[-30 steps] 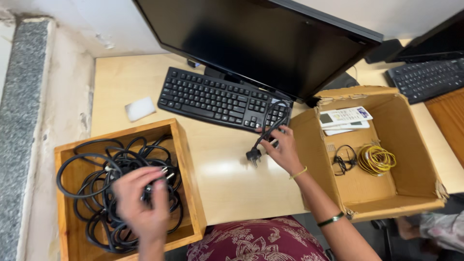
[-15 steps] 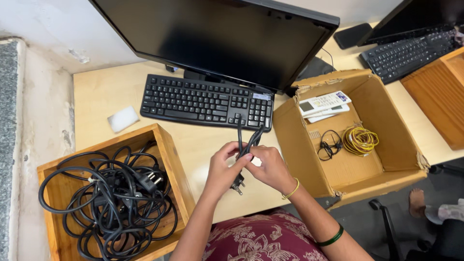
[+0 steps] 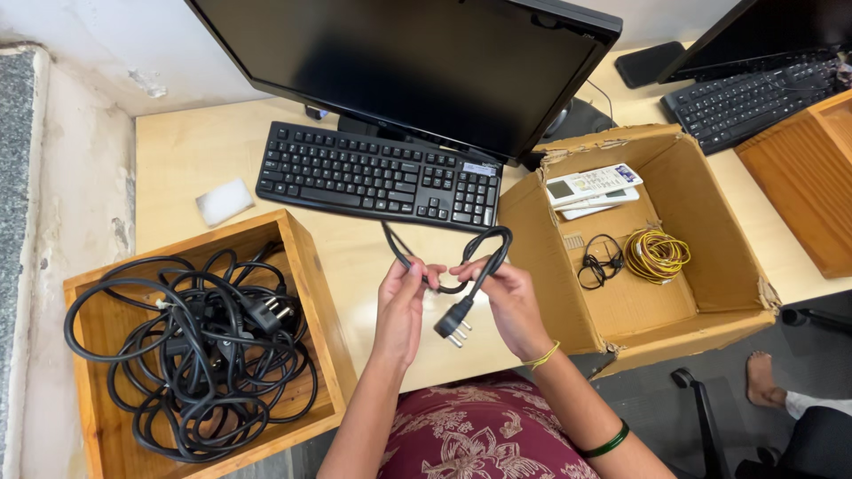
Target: The person picks up and places remotes into a box, then gathers various black cables from a desk and places them into a wooden crate.
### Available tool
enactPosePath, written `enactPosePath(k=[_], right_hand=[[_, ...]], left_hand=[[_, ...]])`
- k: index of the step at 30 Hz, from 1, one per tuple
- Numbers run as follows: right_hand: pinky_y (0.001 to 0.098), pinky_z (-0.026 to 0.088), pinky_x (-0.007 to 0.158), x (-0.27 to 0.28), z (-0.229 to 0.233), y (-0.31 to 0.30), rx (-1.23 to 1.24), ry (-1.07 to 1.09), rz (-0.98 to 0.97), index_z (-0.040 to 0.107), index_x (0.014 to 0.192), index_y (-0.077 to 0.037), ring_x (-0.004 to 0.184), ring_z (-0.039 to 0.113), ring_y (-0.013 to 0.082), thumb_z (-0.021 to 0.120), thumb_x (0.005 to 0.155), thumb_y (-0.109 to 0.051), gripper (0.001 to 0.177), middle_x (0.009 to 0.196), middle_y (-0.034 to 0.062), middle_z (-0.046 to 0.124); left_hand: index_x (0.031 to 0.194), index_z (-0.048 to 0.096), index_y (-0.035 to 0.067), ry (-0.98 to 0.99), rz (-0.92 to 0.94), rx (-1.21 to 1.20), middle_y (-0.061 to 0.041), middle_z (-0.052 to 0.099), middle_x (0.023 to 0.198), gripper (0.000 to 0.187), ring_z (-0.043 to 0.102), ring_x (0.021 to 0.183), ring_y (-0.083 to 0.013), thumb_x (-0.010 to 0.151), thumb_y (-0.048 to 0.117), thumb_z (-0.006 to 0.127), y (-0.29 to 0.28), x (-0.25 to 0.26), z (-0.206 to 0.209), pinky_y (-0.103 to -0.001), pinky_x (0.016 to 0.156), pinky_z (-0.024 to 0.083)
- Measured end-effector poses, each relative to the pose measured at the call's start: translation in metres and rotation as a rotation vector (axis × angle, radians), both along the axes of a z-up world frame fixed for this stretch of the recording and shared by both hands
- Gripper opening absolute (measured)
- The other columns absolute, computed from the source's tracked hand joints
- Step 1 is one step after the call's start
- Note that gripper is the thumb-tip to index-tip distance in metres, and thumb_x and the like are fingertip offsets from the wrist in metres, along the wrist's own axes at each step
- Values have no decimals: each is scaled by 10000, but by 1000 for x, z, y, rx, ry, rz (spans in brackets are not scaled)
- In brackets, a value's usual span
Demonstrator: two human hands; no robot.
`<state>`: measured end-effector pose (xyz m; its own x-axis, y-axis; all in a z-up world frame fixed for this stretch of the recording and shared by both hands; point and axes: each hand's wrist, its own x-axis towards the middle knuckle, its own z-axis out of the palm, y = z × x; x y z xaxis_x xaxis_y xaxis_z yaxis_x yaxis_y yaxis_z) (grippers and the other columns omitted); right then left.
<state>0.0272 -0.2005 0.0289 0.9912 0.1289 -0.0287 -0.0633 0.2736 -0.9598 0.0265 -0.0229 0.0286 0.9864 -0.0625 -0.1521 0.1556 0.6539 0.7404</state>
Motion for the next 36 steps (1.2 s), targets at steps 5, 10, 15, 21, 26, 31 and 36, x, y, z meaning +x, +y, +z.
enactPosePath(k=[5,10,15,21,26,31,36], right_hand=[[370,418,1047,-4,5,-11,378,113,145,651,1039,-1,1100,616,217,652,961,-176,192,1086,149,694],[365,417,1062,-12,9,-19,293,78,217,608,1120,-33,1120,599,197,681,950,-135,211,1106,105,654],[333,489,957,-11,10,-15,93,95,69,623,1182,-18,1046,644,167,670,946,-120,261,1043,74,673],[290,556,877,-8,-3,-13,-97,67,-150,638,1102,5,973,731,158,642,957,-58,158,982,70,731],[315,573,849,-6,-11,-19,9,115,-220,667,1054,12,921,729,189,679,957,-44,113,959,75,698],[312,582,753,-8,-11,-24,261,373,-250,643,1045,-32,885,706,165,655,969,-145,137,960,81,716],[309,605,727,-4,-24,-31,411,525,-252,635,1056,-37,873,705,150,637,989,-199,175,968,94,722]], left_hand=[[999,554,62,-30,-30,-48,-66,601,819,142,656,889,-212,1063,187,540,-3,-10,-6,-357,886,507],[949,559,67,-128,-109,-9,-67,622,819,111,658,853,-198,1006,145,614,-5,-17,-12,-336,851,521],[822,571,64,-355,-257,245,-30,607,852,167,618,872,-147,917,-4,691,-15,-23,-7,-302,849,501],[719,436,56,-557,-166,768,-47,564,812,337,584,834,-174,806,-70,736,-30,-41,2,-331,801,487],[729,439,66,-427,-82,655,-59,607,989,329,651,905,-201,845,-56,722,-36,-40,-5,-353,847,531],[892,458,82,-500,-197,654,-106,608,1315,409,592,1243,-283,732,-23,818,-27,-32,15,-393,1084,448],[1024,478,75,-662,-326,849,-104,527,1470,505,462,1389,-372,692,19,854,-22,-32,35,-449,1140,404]])
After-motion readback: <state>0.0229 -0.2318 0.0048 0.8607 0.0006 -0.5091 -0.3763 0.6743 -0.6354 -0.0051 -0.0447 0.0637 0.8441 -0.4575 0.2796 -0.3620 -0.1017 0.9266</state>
